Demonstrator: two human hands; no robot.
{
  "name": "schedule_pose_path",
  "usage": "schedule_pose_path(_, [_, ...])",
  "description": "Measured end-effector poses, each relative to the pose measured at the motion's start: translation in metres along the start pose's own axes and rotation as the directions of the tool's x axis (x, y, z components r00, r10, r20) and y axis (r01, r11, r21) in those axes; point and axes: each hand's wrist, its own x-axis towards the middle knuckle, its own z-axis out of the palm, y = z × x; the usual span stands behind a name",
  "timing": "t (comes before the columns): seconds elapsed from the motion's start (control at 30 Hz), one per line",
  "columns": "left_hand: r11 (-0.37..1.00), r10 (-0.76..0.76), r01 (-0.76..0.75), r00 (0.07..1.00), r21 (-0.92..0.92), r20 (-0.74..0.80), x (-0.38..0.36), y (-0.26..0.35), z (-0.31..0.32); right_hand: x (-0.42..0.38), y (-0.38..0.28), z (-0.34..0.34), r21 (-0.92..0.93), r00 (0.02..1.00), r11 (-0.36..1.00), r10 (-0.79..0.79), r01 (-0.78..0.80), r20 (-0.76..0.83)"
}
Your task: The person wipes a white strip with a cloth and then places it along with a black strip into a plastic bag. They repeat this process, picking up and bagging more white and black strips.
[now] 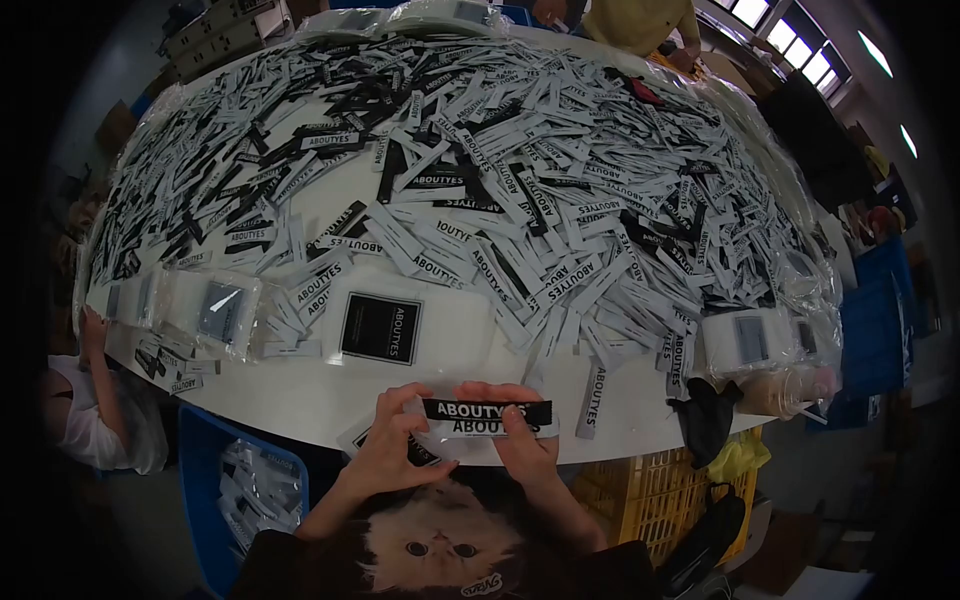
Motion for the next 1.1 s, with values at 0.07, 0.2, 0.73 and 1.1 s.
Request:
schedule_pose_path(0.07, [1.000,-0.006,0.006,1.000,0.006,0.024,-0.002,-0.001,-0.003,0.000,0.001,0.000,-0.009,0.999,0.999,-0.042,0.042,-0.024])
schedule_pose_path(0.2, [0.999,-0.021,0.023,0.998,-0.031,0.067,-0.001,0.000,-0.001,-0.005,-0.005,-0.005,-0.126,0.999,0.991,-0.037,0.042,0.037])
schedule_pose_path(0.73, [1.000,-0.021,0.021,1.000,0.002,0.003,-0.002,0.001,0.002,0.008,-0.013,0.006,-0.374,0.917,0.867,0.388,-0.329,0.095])
schedule_pose_path(1.1, [0.861,-0.480,0.495,0.867,-0.121,0.133,0.004,-0.004,-0.032,0.006,0.001,0.004,-0.383,0.909,0.851,0.412,-0.360,0.059])
